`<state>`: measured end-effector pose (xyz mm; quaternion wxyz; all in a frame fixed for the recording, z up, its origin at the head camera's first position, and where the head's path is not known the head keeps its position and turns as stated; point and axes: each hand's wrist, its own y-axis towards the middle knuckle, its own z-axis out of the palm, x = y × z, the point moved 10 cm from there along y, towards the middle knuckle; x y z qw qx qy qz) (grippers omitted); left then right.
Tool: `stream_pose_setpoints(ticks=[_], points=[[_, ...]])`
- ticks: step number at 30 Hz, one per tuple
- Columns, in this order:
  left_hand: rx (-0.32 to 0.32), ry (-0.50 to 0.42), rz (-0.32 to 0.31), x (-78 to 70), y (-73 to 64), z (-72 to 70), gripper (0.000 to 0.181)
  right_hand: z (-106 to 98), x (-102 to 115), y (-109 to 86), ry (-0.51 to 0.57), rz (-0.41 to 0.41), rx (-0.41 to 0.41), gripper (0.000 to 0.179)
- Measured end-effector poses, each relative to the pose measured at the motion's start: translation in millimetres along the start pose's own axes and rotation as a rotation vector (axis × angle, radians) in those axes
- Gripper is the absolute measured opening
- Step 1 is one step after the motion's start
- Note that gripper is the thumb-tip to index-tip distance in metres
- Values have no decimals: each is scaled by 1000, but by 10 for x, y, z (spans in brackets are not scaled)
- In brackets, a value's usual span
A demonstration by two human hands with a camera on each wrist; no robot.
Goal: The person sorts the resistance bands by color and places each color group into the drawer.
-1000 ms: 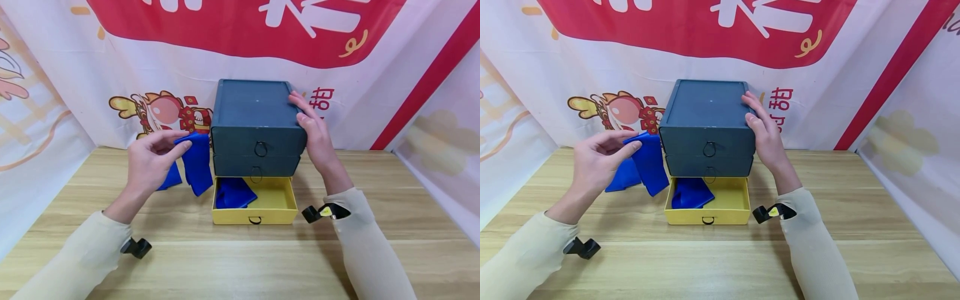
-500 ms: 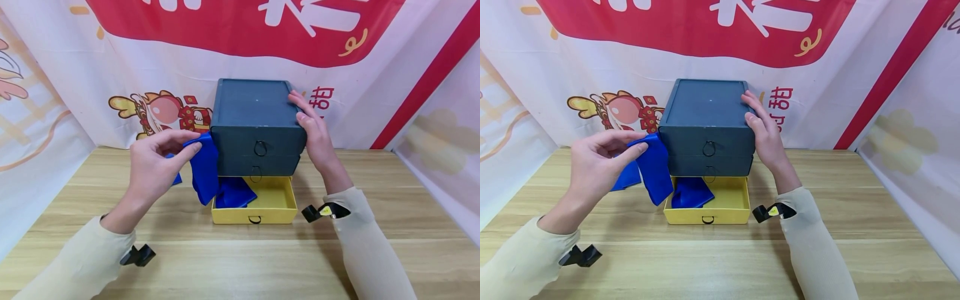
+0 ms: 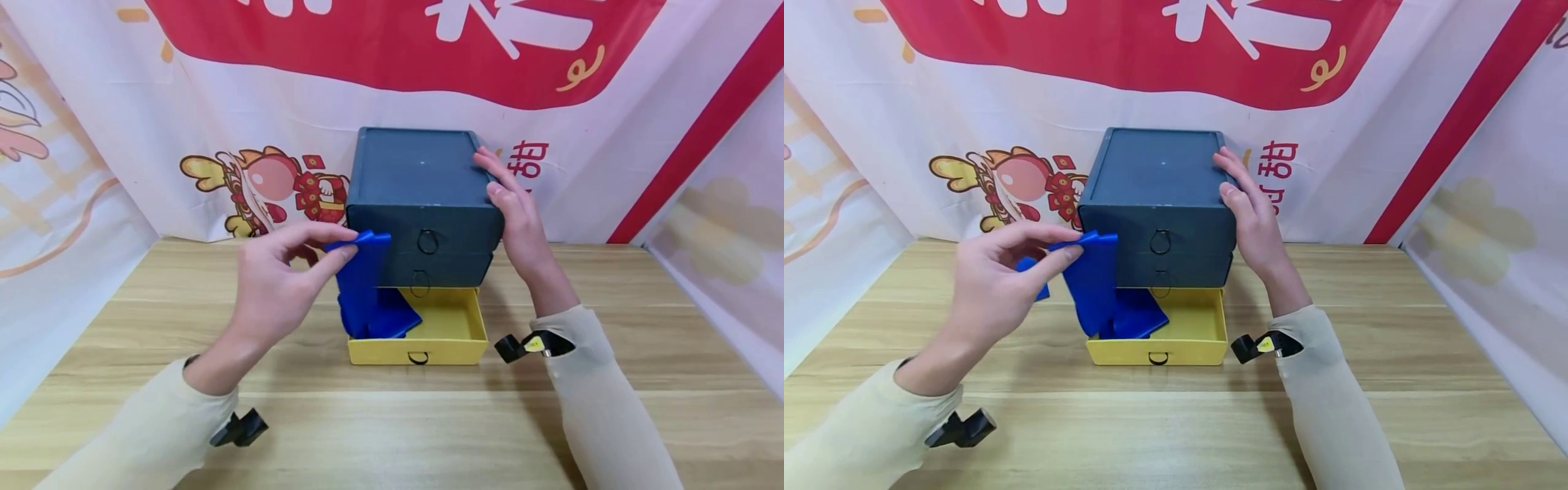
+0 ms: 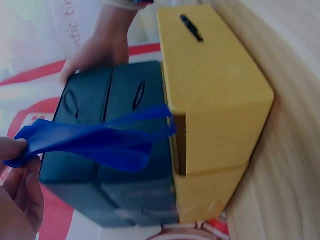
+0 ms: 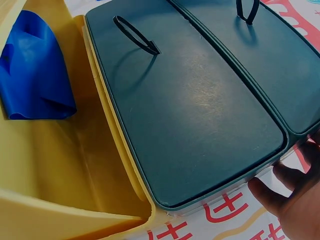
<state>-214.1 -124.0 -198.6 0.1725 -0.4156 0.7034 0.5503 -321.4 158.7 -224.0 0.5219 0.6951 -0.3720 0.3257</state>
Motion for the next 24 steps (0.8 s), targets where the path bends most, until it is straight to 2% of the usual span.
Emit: stream_pose_setpoints(ticks=[6,11,19,24], points=[[47,-3,34,-73,-40,302,19,-4,0,5,-2,-3,1,59],[68,-13,55,-102,-55,494,17,3,-1,3,-2,2,3,58],[110,-25,106,-119,-53,725,14,-8,-7,5,-14,3,-2,58],[162,-7,103,-58,-114,873,14,-12,-13,10,-14,4,-3,58]])
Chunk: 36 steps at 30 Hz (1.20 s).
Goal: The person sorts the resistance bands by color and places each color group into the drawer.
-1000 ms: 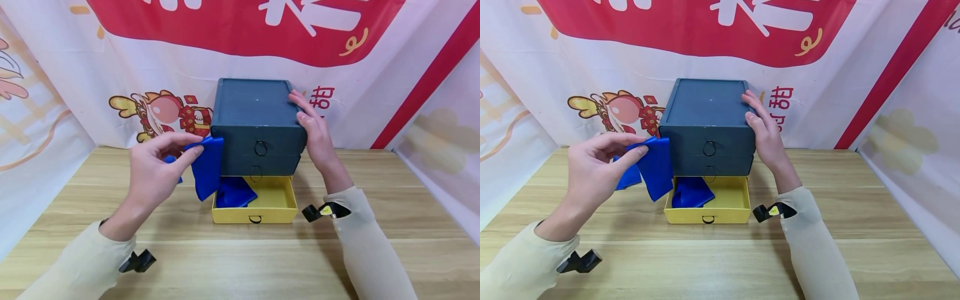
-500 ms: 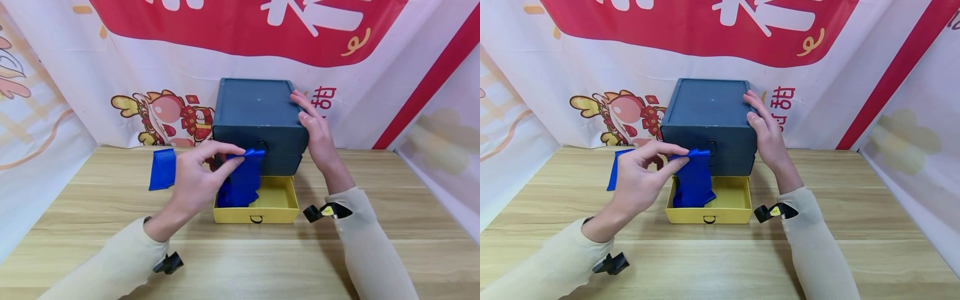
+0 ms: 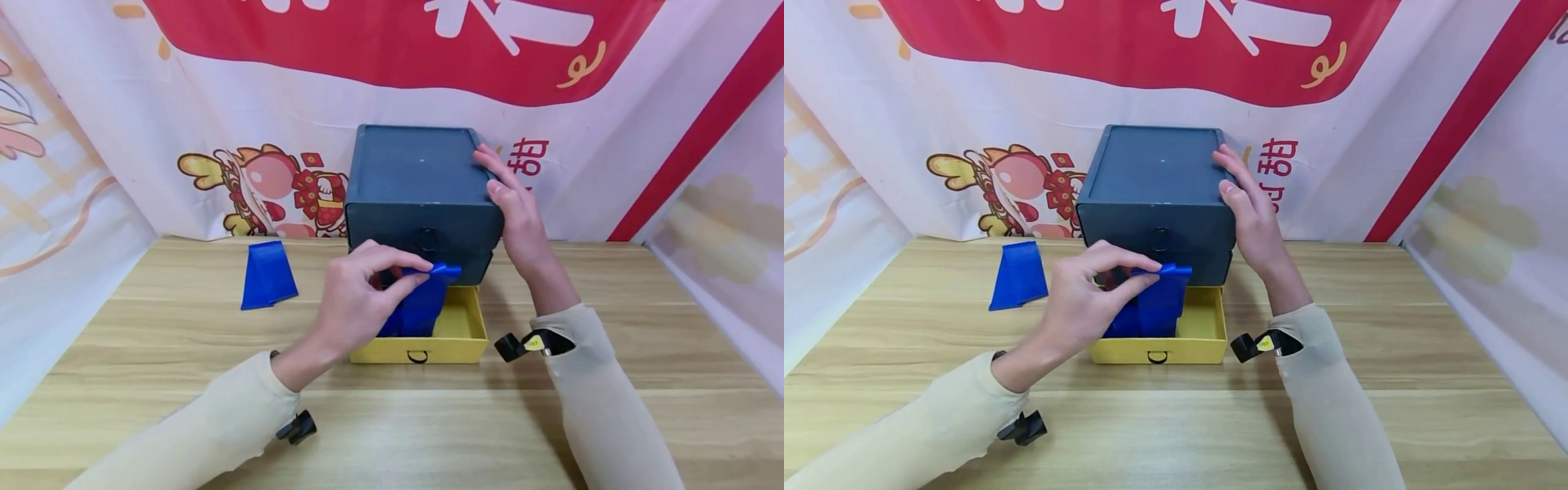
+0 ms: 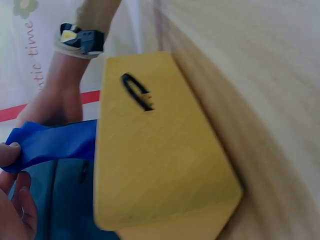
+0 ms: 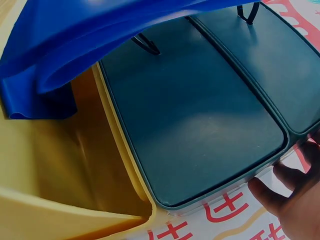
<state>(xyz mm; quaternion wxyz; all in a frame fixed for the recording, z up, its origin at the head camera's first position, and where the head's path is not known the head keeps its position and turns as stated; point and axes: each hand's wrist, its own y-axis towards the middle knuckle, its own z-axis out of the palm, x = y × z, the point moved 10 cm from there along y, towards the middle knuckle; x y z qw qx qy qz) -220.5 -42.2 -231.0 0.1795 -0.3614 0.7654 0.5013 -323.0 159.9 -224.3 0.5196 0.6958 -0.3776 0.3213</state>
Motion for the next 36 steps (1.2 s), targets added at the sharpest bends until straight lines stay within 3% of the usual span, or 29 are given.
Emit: stream_pose_setpoints(ticks=[5,14,18,26,36], points=[[103,-4,-39,89,-95,157,15,-4,9,1,3,-7,-3,58],[308,87,-247,340,-294,350,17,-9,9,4,-8,-4,-3,59],[313,134,-330,466,-336,364,16,-10,4,1,-6,0,-2,59],[290,188,-413,650,-332,381,16,-3,9,0,1,-2,2,59],[317,263,-458,773,-338,384,23,5,2,-5,2,-6,2,59]])
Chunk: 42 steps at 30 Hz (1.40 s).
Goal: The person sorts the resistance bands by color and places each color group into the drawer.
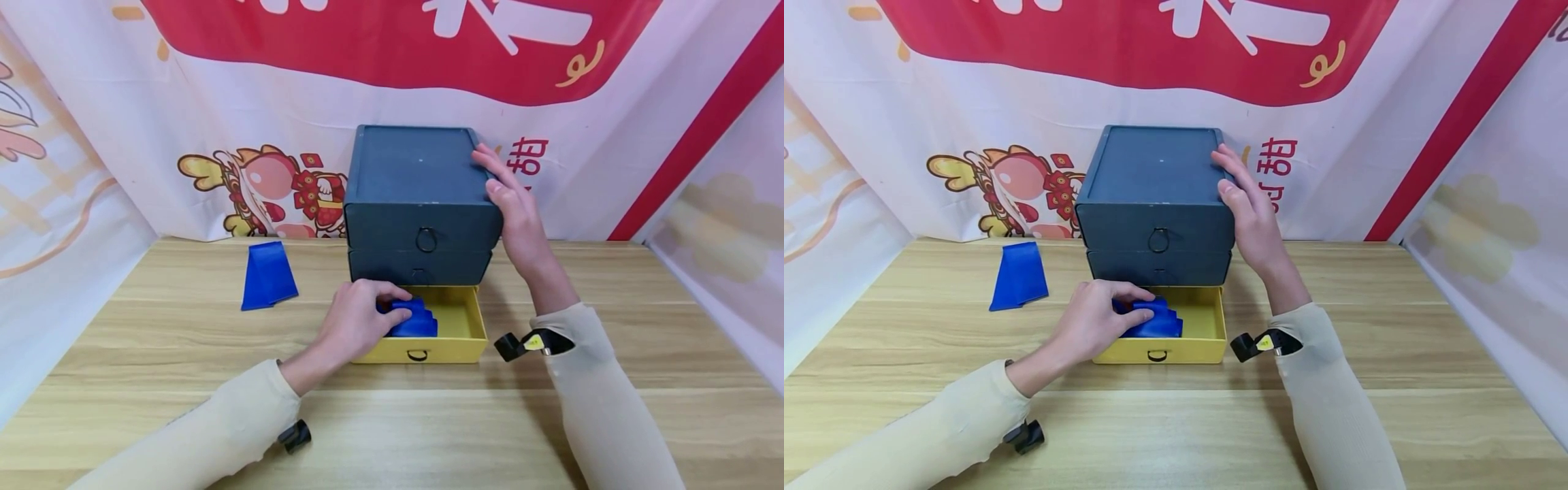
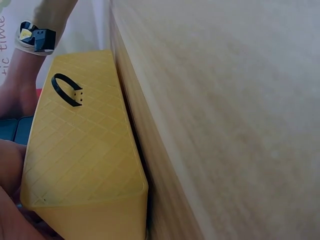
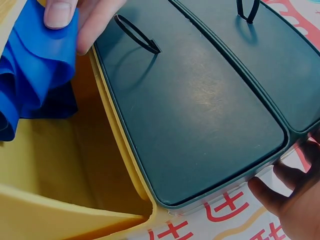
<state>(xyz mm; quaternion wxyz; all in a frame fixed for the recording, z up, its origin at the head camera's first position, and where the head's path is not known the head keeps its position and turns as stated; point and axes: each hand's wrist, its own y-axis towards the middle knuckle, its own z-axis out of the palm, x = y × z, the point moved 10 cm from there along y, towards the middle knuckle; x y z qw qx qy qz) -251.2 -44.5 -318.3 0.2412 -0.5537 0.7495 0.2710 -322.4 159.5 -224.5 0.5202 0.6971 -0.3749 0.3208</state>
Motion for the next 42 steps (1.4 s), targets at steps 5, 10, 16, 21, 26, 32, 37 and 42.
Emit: stream_pose_setpoints(ticks=[5,10,16,21,26,32,37,42], points=[[2,-18,17,20,9,-4,25,2,1,-2,0,-1,-2,59],[-16,-70,40,40,3,-55,25,-2,1,-5,-6,0,-3,59],[-26,-150,35,78,-36,-159,20,-6,1,-5,-2,0,-2,59],[-34,-221,49,133,-81,-319,16,-5,-6,-5,7,1,1,59],[-74,-286,3,317,-77,-593,17,0,-6,-5,12,-1,4,59],[-163,-376,-35,614,-6,-1040,27,6,8,-4,13,-1,5,59],[-227,-381,-112,984,76,-1358,37,6,15,-6,16,-3,6,59],[-232,-365,-273,1465,174,-1499,46,2,-2,-9,12,-1,5,59]])
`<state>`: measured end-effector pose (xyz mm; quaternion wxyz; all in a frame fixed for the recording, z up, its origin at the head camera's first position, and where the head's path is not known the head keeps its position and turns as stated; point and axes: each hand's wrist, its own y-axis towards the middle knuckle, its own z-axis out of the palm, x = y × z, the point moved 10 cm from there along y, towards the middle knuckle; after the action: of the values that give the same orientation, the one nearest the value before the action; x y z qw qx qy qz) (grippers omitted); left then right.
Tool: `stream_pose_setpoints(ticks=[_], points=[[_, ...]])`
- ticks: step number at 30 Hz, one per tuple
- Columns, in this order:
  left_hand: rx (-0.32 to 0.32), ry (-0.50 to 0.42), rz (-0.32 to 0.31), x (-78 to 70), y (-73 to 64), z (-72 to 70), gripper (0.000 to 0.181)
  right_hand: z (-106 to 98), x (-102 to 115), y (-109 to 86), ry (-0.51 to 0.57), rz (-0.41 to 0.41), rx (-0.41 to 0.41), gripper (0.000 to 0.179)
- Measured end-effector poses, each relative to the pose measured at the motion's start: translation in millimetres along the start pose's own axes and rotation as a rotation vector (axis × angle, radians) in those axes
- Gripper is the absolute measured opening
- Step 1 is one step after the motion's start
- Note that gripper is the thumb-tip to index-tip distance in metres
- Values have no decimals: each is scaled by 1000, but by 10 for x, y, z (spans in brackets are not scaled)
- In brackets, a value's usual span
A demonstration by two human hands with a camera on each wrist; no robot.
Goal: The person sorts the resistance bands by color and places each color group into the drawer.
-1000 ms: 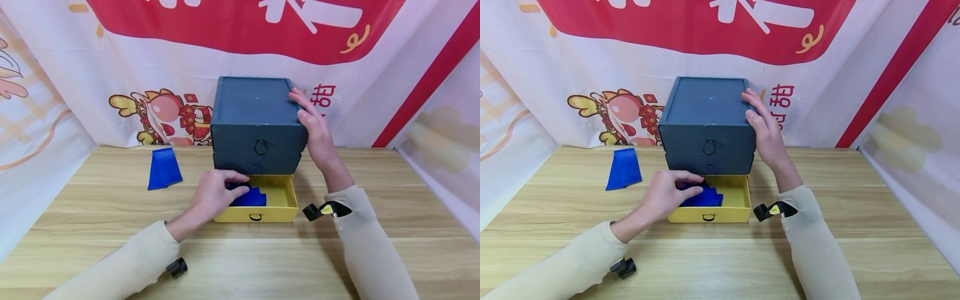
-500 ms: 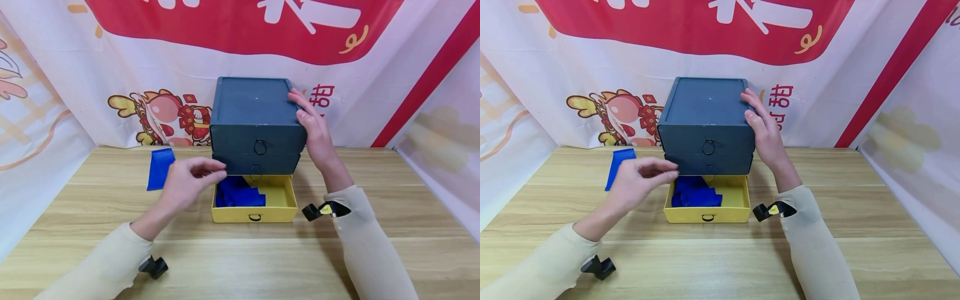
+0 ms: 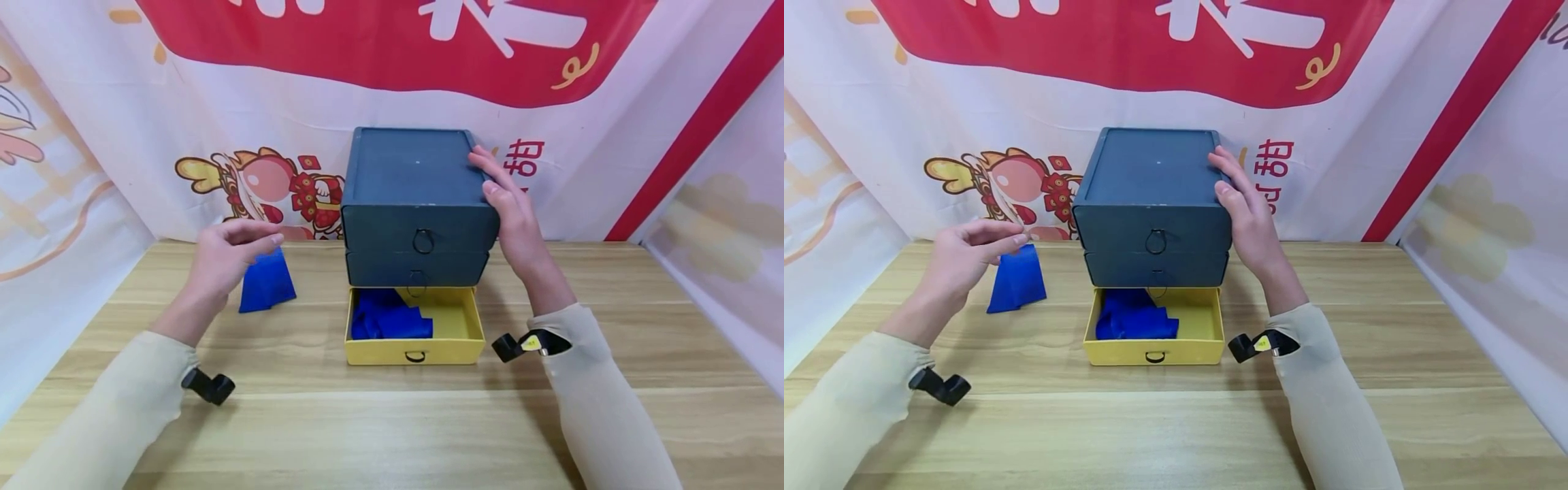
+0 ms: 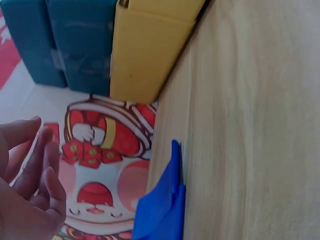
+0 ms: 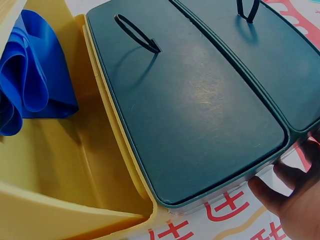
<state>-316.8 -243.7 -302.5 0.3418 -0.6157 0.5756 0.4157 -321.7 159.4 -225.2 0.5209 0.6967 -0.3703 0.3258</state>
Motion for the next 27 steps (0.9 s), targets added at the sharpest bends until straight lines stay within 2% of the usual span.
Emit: stream_pose_setpoints(ticks=[3,7,14,17,23,27], points=[[-4,-1,-89,183,126,-80,50,2,1,8,-5,-3,-2,59],[-27,-24,-177,370,278,-142,52,-13,0,9,-10,2,-2,59],[-44,-90,-269,578,522,-121,55,-102,19,-27,-7,18,-17,58],[-68,-107,-303,676,567,-134,56,-97,7,-34,-11,25,-9,58],[-93,-43,-343,867,566,-156,55,-35,-12,-18,-13,21,5,59],[-106,-28,-361,934,547,-173,54,-8,-4,-13,-14,16,6,59]])
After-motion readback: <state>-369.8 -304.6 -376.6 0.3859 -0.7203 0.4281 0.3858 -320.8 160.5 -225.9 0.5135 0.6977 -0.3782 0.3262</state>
